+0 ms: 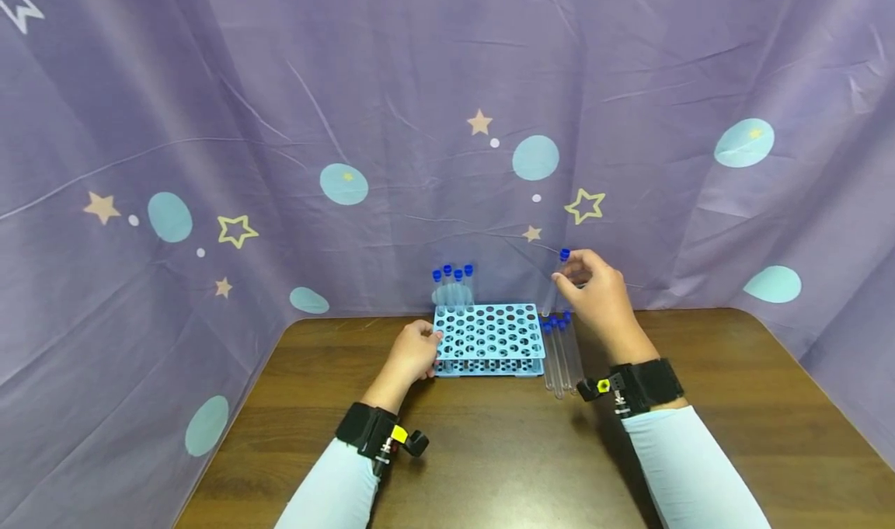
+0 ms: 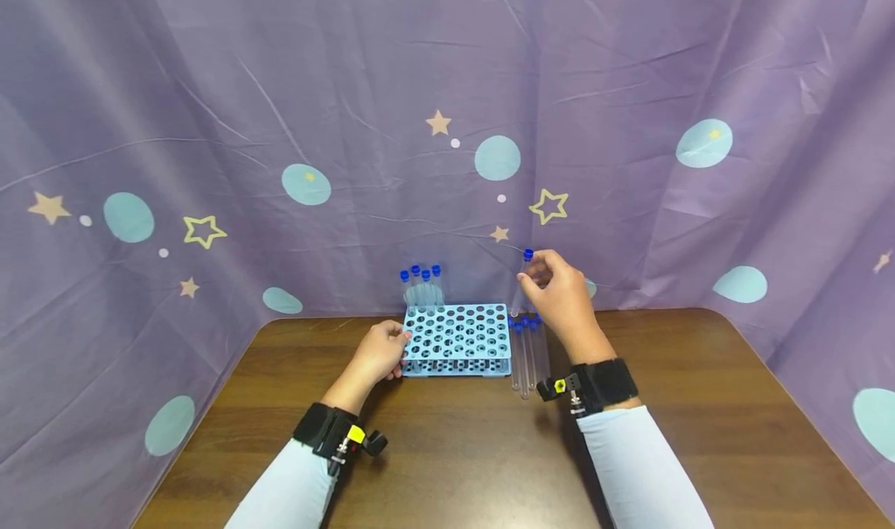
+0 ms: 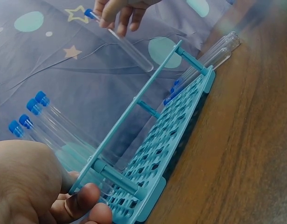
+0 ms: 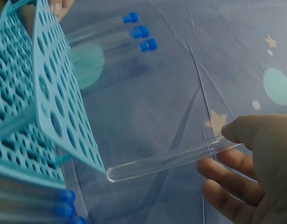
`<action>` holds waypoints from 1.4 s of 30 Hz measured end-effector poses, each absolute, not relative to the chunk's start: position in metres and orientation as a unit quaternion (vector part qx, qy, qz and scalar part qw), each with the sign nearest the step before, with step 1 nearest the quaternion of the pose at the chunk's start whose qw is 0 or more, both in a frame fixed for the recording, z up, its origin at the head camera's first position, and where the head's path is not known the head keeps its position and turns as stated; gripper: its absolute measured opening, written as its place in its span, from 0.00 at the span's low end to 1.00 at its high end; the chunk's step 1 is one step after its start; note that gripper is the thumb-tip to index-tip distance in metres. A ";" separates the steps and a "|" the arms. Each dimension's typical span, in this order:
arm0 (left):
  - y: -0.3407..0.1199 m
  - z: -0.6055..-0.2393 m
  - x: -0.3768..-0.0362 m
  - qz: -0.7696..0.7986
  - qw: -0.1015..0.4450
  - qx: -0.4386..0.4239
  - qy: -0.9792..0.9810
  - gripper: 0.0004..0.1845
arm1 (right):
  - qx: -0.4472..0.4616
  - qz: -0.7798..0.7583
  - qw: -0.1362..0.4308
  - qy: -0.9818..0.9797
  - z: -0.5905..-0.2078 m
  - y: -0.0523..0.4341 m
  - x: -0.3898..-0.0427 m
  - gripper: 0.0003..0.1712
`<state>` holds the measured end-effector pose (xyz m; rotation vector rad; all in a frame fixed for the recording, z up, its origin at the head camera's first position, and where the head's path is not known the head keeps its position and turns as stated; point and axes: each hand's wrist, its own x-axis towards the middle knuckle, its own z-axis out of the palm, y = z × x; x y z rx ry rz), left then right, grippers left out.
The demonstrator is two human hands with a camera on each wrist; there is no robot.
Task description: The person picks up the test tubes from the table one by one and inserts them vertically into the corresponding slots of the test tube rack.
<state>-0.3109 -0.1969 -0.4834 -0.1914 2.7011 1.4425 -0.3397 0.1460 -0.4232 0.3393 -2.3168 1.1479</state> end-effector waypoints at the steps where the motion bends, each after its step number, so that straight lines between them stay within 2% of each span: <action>1: -0.197 -0.483 -0.311 0.470 0.036 -0.063 0.880 0.18 | 0.130 0.428 0.263 -0.855 -0.423 0.143 -0.340 0.20; 13: -0.198 -0.485 -0.312 0.481 0.034 -0.059 0.874 0.18 | 0.172 0.433 0.224 -0.856 -0.413 0.094 -0.343 0.24; 23: -0.199 -0.486 -0.311 0.489 0.033 -0.058 0.870 0.19 | 0.192 0.432 0.181 -0.863 -0.401 0.063 -0.353 0.24; 42: -0.197 -0.484 -0.311 0.493 0.042 -0.063 0.867 0.18 | 0.214 0.414 0.157 -0.871 -0.420 0.037 -0.371 0.24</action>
